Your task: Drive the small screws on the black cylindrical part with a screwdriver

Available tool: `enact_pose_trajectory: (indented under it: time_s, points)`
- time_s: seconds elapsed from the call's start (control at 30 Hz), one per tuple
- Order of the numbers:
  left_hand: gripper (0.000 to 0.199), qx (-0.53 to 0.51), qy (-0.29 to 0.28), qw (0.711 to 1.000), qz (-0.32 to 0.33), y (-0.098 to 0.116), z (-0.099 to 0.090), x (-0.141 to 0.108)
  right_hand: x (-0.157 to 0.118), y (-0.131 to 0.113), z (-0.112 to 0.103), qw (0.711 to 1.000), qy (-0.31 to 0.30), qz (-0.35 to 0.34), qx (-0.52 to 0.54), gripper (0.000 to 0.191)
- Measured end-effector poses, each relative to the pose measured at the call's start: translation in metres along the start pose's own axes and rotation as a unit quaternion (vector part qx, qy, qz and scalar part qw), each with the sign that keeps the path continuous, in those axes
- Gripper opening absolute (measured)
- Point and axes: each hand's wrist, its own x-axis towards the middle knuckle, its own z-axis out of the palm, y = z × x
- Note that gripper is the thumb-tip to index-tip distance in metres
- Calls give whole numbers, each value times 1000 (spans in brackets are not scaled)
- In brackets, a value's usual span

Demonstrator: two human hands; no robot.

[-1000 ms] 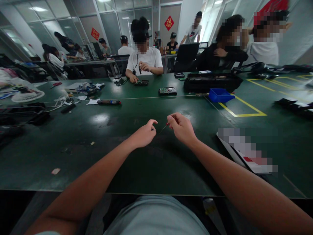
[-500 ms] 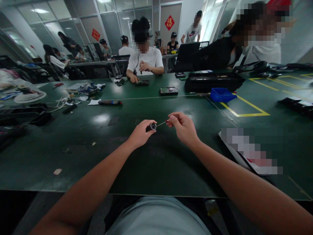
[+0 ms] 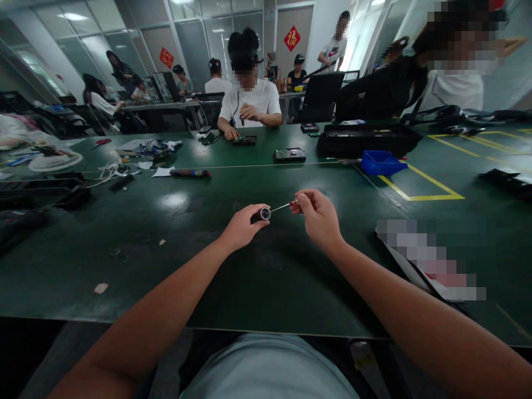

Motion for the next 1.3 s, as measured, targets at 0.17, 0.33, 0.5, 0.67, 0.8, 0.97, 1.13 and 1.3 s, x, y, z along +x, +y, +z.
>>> enact_pose_trajectory:
  time_s: [0.17,0.33,0.5,0.67,0.8,0.97,1.13,1.3]
  points:
    - [40,-13,-6,1000,-5,2,-1,-1,-1,-2,0,1000,8,-16,-7,20]
    - [41,-15,6,1000,-11,4,0,-1,-2,-3,0,999,-16,-20,-25,20]
    - [41,-6,22,1000,-6,3,0,-1,-4,-10,-2,995,-2,-35,-91,23]
    - [41,10,29,999,20,1,-1,-1,-4,-18,-6,983,6,-54,-175,27]
    - [40,29,32,998,43,-1,-2,-1,-5,-17,-6,983,-33,-84,-158,11]
    - [39,42,30,998,40,-1,-3,-1,-6,-16,-5,982,-53,-67,-166,22]
    - [40,48,17,998,30,4,-3,-1,-6,-16,-5,980,-42,-70,-183,25]
    - [40,54,7,998,26,4,-2,-1,-5,-12,-5,983,-53,-62,-165,24]
